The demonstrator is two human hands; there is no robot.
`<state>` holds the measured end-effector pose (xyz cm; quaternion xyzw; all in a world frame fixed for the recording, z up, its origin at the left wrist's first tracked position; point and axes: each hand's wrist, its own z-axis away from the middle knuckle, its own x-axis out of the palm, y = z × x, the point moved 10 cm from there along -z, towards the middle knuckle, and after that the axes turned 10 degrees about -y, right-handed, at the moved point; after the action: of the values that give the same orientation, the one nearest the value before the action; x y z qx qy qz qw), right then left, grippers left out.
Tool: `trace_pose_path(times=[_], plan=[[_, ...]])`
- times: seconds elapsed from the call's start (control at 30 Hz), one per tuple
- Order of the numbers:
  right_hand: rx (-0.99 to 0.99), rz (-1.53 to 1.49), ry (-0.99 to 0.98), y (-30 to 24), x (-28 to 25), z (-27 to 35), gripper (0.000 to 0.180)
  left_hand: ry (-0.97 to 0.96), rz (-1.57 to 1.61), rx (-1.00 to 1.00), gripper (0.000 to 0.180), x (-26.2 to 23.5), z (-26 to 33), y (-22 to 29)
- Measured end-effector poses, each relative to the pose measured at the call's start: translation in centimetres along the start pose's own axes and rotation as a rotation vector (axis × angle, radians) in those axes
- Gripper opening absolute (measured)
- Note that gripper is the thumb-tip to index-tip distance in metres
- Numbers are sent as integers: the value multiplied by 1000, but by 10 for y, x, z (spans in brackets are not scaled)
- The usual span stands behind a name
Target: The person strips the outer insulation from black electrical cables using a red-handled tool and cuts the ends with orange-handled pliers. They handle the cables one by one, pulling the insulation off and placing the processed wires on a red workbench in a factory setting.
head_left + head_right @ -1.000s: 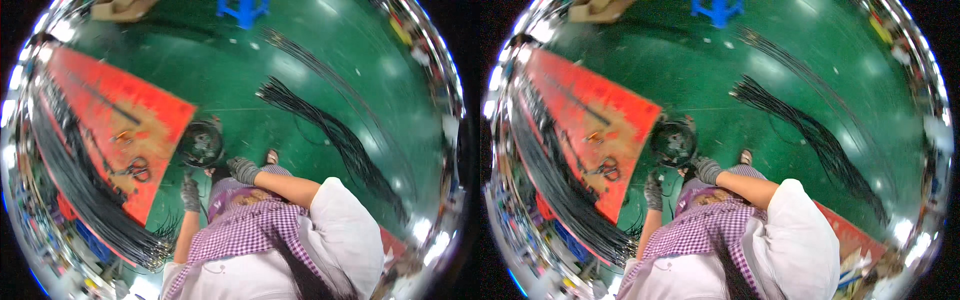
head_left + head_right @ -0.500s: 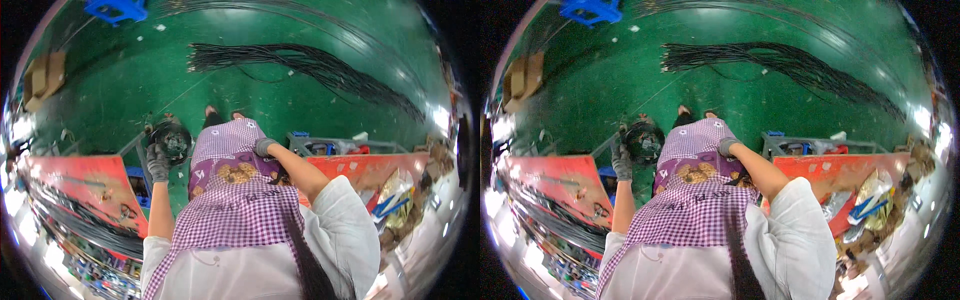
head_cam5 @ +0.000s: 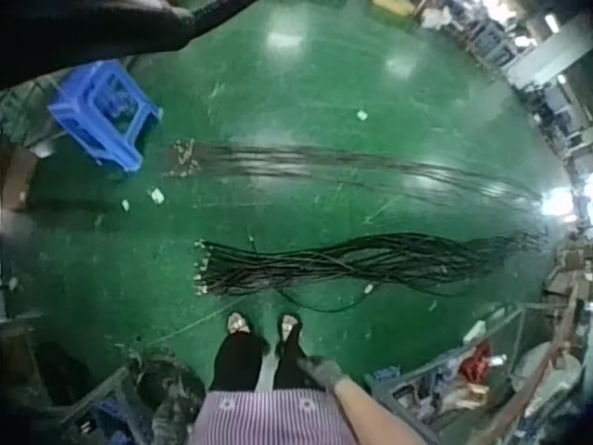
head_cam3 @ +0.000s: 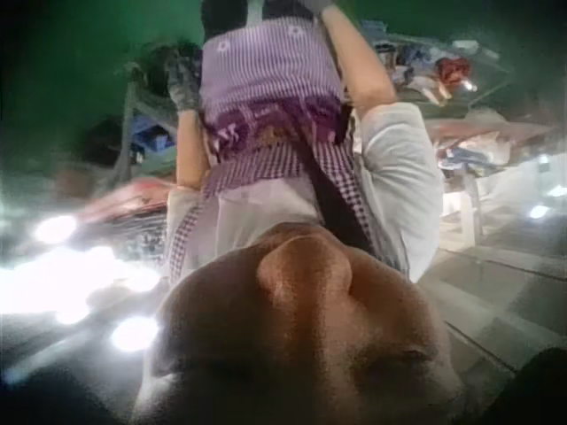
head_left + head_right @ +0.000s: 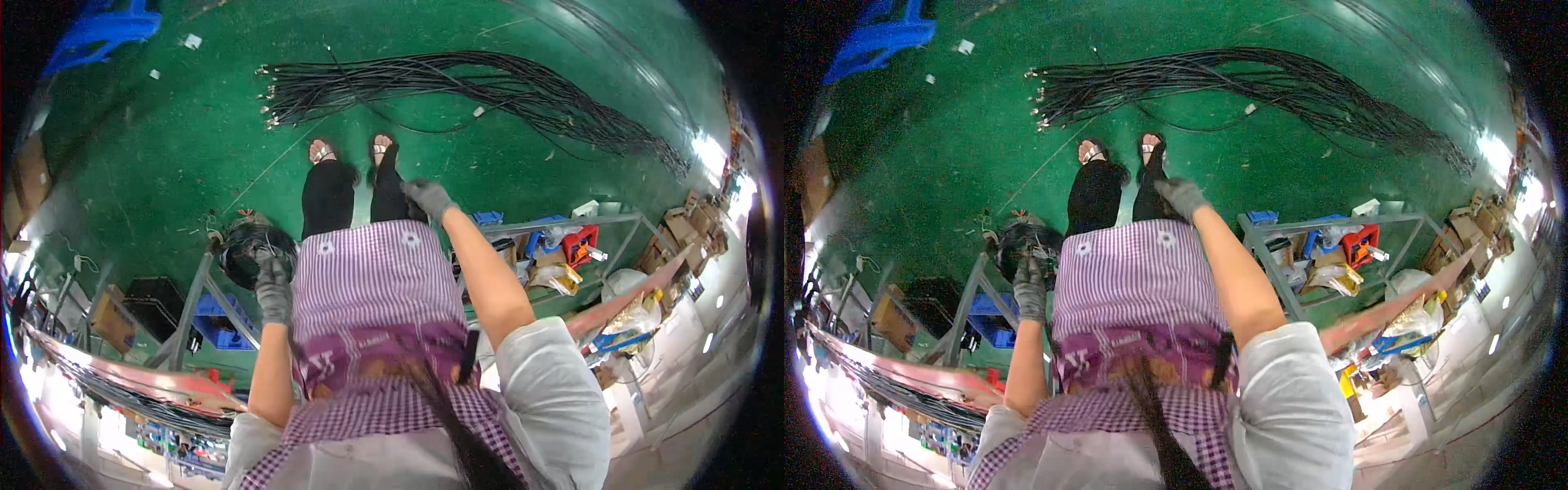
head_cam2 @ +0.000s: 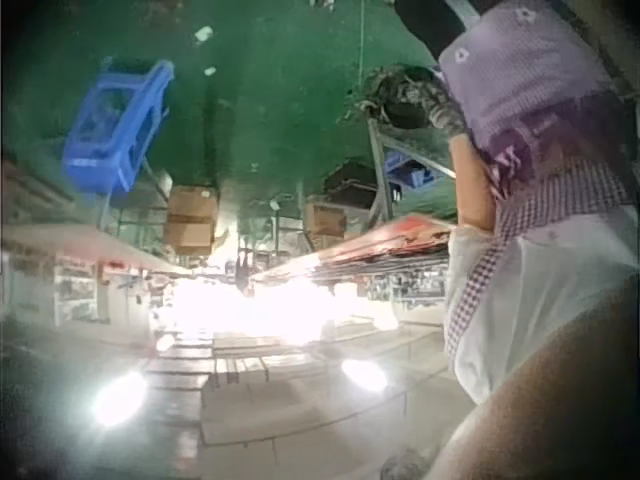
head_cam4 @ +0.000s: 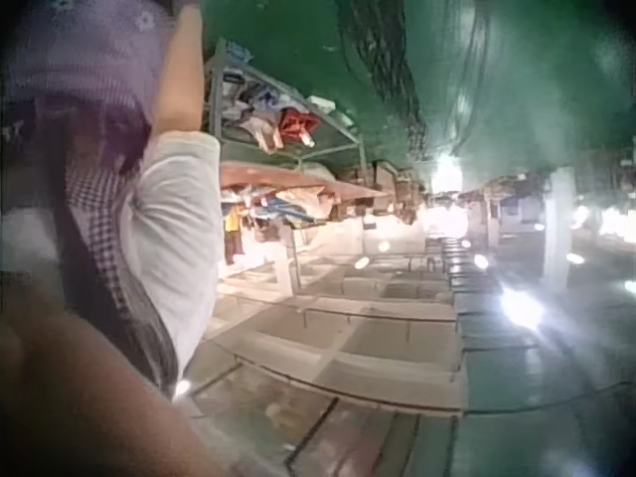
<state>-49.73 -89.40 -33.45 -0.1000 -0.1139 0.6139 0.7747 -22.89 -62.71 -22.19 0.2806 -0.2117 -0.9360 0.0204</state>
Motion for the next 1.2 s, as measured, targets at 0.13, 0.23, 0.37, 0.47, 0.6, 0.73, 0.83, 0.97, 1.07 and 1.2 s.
trace_pose_path(times=[0.13, 0.23, 0.37, 0.47, 0.6, 0.73, 0.83, 0.97, 1.07, 1.2], plan=[[93, 468, -5, 0, -26, -200, 54, -3, 87, 20, 23, 44, -66, 28], [192, 952, -121, -29, -26, -284, 56, 12, 454, -128, 24, 81, -115, 21], [298, 677, 470, -9, -91, -403, 55, 128, 677, -295, 24, 109, -171, 1], [426, 595, 446, -9, -104, -453, 58, 182, 704, -274, 21, 106, -175, -20], [45, 719, 315, -35, -76, -438, 43, 18, 750, -401, 23, 104, -196, -12], [-586, 757, 233, -159, 0, -249, 22, 52, 1042, -488, 35, 110, -187, -23], [-960, 1063, -76, -205, 44, -92, 11, 59, 950, -204, 55, 72, -187, -5], [-584, 733, -558, -248, 66, -29, 16, 409, 769, 77, 38, -52, -164, 69], [-891, 528, -674, -364, 132, 16, 21, 597, 761, -132, 35, -174, -101, 4], [-1033, 362, -1069, -479, 246, 58, 20, 910, -5, -383, 29, -332, 57, -42]])
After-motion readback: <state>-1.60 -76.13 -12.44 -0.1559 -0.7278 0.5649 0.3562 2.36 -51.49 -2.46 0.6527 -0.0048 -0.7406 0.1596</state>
